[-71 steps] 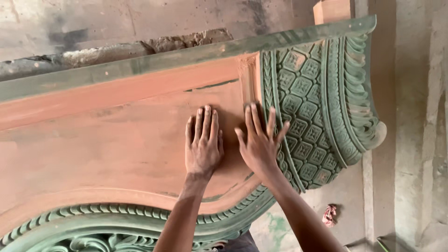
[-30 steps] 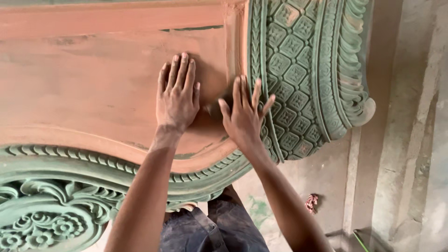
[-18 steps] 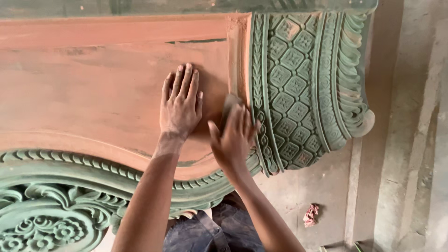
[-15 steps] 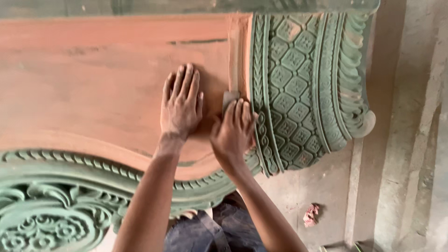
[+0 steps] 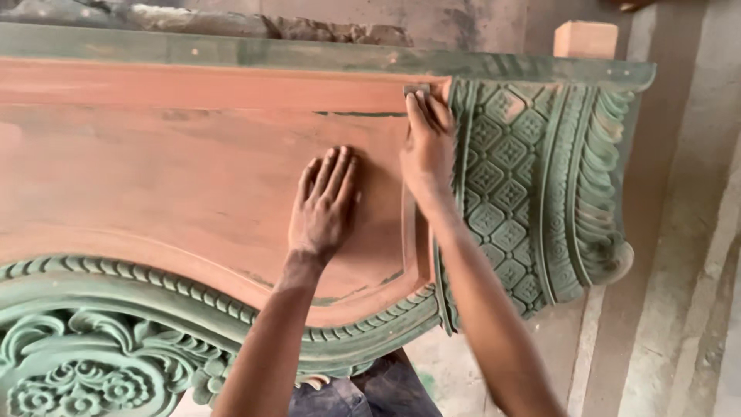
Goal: The person sands the flat surface of a large, ornate green wooden headboard using a sanding block. They move the block back and forth across the surface to smooth it.
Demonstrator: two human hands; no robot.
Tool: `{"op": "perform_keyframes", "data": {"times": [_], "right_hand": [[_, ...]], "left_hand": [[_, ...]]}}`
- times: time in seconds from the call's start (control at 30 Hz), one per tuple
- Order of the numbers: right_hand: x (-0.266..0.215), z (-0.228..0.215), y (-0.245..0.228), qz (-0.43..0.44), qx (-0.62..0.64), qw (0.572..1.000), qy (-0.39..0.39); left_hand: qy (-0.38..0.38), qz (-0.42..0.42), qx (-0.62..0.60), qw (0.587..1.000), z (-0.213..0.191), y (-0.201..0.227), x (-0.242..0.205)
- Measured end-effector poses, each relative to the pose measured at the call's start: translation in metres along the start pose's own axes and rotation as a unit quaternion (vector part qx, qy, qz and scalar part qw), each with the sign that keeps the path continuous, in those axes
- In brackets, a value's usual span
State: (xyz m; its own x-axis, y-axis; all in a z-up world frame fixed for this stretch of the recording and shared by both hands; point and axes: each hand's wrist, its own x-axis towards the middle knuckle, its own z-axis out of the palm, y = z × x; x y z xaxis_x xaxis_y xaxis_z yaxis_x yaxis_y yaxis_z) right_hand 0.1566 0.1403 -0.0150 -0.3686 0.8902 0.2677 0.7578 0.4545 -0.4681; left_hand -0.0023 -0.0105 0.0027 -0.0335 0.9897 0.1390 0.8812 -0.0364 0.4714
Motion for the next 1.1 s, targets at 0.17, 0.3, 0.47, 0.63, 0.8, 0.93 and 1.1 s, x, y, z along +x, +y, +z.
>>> {"op": "perform_keyframes", "data": {"times": [0.17, 0.3, 0.47, 0.63, 0.8, 0.93, 1.1], "right_hand": [[0.009, -0.031, 0.017, -0.150, 0.000, 0.980, -0.127], [0.023, -0.035, 0.038, -0.171, 0.039, 0.969, -0.176], [0.059, 0.064, -0.005, -0.213, 0.256, 0.892, -0.306], [0.094, 0.065, -0.006, -0.014, 0.356, 0.767, -0.534], [0.077, -0.015, 0.054, -0.277, 0.113, 0.894, -0.335], [0.078, 0.088, -0.015, -0.306, 0.197, 0.876, -0.317], [0.088, 0.096, -0.051, -0.316, 0.140, 0.862, -0.372]], "left_hand": [[-0.003, -0.009, -0.008, 1.000, -0.002, 0.000, 0.003], [-0.020, -0.014, 0.000, 1.000, 0.000, 0.000, 0.001], [-0.020, -0.010, -0.010, 1.000, 0.000, -0.001, 0.003], [-0.015, -0.022, -0.029, 0.999, -0.002, 0.001, 0.004], [-0.012, -0.024, -0.045, 0.999, -0.006, -0.001, 0.002], [-0.024, -0.022, -0.036, 0.999, -0.005, -0.010, 0.010], [-0.008, -0.025, -0.027, 0.999, -0.001, -0.001, 0.007]]}}
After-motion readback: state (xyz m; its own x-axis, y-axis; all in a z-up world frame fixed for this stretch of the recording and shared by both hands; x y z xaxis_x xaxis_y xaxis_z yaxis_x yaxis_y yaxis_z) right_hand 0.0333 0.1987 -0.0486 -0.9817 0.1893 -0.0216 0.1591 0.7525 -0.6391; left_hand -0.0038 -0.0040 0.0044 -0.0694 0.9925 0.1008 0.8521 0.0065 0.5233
